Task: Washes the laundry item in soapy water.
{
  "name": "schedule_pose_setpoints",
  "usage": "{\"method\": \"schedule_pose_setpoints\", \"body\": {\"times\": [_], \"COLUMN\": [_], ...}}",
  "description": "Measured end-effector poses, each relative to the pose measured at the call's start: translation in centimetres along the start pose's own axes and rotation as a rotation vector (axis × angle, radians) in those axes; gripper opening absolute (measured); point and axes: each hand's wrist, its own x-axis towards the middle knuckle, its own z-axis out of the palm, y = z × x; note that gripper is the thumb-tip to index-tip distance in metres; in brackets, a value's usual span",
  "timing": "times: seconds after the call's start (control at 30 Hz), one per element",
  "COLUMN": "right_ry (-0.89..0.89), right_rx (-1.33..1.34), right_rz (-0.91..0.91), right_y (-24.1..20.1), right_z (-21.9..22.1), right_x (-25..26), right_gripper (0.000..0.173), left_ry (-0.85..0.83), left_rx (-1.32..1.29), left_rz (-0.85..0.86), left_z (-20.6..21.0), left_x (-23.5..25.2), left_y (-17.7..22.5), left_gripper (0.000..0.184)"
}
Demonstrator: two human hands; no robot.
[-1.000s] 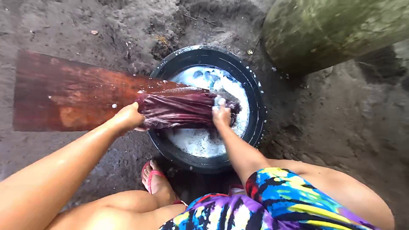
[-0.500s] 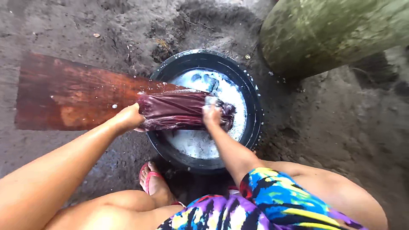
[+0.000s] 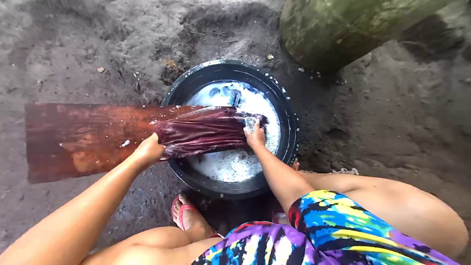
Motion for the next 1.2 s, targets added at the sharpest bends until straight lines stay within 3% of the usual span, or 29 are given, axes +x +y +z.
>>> {"method": "schedule_pose_setpoints", "body": {"times": [0.13, 0.2, 0.27, 0.37, 0.47, 0.53, 0.6, 0.7, 0.8, 0.9, 0.93, 1.0, 1.13, 1.2], "right_ry": [0.035, 0.024, 0.019, -0.004, -0.013, -0.037, -0.025, 0.142, 0.187, 0.063, 0.062, 0.070, -0.209, -0.288], "right_rx": [0.420, 0.544, 0.792, 1.095, 1.347, 1.451, 1.424, 0.968, 0.487, 0.277, 0.280, 0.312, 0.152, 0.061], "right_rz": [0.261, 0.283, 0.255, 0.188, 0.031, -0.109, -0.162, -0.064, 0.101, 0.261, 0.212, -0.070, -0.666, -0.854], "right_y": [-1.1, -0.5, 0.1, 1.0, 1.2, 0.4, -0.2, 0.7, 4.1, 4.1, 2.7, -1.5, -12.1, -13.4], "right_z": [0.4, 1.1, 0.3, -5.7, -13.6, -17.0, -17.6, -13.7, -6.7, -1.5, -0.9, 0.6, 5.9, 7.0], "right_x": [-0.6, 0.0, 0.6, 0.6, 0.5, 0.9, 1.5, 3.1, 2.7, 0.5, -0.3, -2.8, -12.2, -13.7], "right_gripper": [0.080, 0.080, 0.066, 0.056, 0.046, 0.044, 0.047, 0.055, 0.069, 0.077, 0.076, 0.073, 0.084, 0.078], "left_ry": [-0.068, -0.175, -0.270, -0.348, -0.247, -0.168, -0.187, -0.308, -0.141, -0.019, -0.005, -0.005, -0.017, -0.022], "left_rx": [-0.264, -0.347, -0.388, -0.526, -0.757, -0.910, -1.020, -0.850, -0.505, -0.361, -0.333, -0.255, -0.078, -0.108], "left_rz": [0.291, 0.455, 0.604, 0.728, 0.911, 0.974, 0.788, 0.423, 0.173, 0.079, 0.076, 0.074, 0.045, 0.020], "left_z": [-0.4, -0.5, -1.0, -3.2, -6.0, -5.6, -2.8, 1.1, 2.6, 2.4, 2.2, 2.2, 1.7, 1.0], "left_x": [-2.6, -4.2, -5.6, -7.6, -9.1, -9.0, -7.8, -4.2, -1.4, -0.2, -0.1, 0.2, 0.3, 0.3], "left_y": [2.2, 4.0, 5.6, 6.1, 6.5, 7.5, 7.5, 4.8, 2.1, 0.1, 0.0, -0.4, 0.5, 0.0], "left_gripper": [0.039, 0.042, 0.046, 0.052, 0.034, 0.026, 0.033, 0.023, 0.025, 0.040, 0.042, 0.043, 0.031, 0.029]}}
